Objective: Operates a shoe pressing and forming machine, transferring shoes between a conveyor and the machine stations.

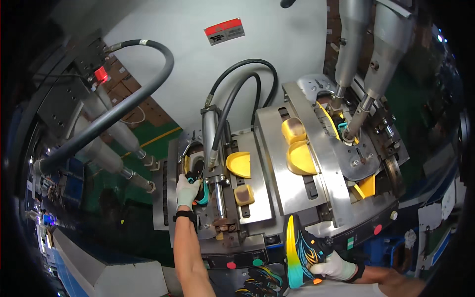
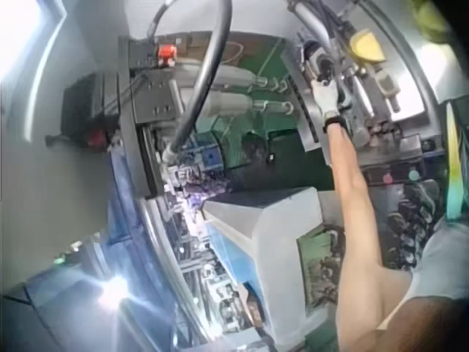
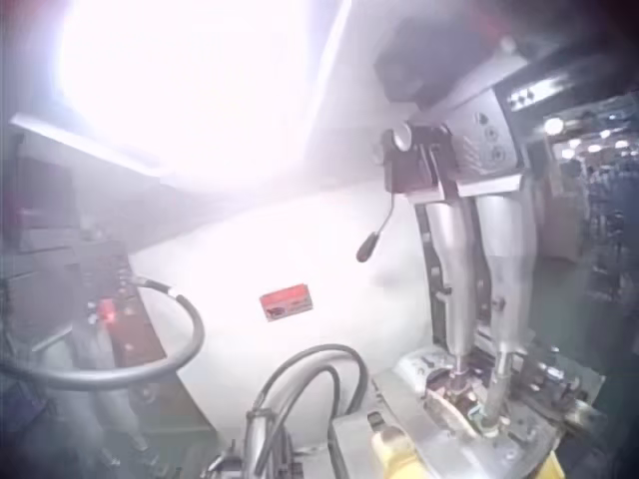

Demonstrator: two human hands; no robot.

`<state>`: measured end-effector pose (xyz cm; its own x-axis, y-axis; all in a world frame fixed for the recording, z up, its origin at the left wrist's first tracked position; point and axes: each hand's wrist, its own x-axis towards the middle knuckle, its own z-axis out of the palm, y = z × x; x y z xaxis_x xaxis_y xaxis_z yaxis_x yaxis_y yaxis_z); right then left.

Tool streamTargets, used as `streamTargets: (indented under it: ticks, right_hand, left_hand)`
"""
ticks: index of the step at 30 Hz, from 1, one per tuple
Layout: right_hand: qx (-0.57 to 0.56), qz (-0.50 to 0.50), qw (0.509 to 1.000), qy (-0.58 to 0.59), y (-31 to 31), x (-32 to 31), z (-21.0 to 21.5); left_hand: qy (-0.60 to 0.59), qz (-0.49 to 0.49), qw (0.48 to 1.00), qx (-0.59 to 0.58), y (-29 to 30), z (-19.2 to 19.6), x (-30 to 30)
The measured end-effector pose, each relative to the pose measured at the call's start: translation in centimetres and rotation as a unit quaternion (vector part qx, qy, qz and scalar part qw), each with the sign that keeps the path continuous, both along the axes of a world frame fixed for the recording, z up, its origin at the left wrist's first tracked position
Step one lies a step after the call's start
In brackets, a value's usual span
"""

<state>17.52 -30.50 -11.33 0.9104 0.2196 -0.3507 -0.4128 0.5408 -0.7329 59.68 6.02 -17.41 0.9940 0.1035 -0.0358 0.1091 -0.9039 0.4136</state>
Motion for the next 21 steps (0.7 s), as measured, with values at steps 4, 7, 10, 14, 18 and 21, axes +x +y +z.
streamTargets:
  ticks: [4,7,10,14,18,21]
  right_hand:
    - [-0.083,0.035,0.995,-0.037,2.5,3.2,3.8]
    - [-0.058,0.042,0.996,-0.053,7.4,7.2,4.7]
    - [-0.036,0.143,0.987,-0.064,14.8,16.4,3.7]
    - [-0.181,0.04,0.979,-0.087,26.0,31.6,-1.6]
    - [-0.636,0.036,0.768,0.065,24.7,47.1,-13.0]
    - [-0.739,-0.131,0.654,0.093,35.0,44.1,-15.0]
  left_hand:
    - [-0.158,-0.024,0.966,-0.205,2.6,6.7,-7.9]
    - [-0.229,0.011,0.937,-0.265,2.7,14.0,-19.5]
    - [-0.274,0.087,0.916,-0.278,6.1,12.7,-32.8]
    - [-0.171,0.229,0.936,-0.204,7.5,8.3,-49.2]
    - [-0.113,0.373,0.878,-0.277,7.3,1.2,-63.7]
    - [-0.042,0.581,0.795,-0.172,3.2,0.5,-74.7]
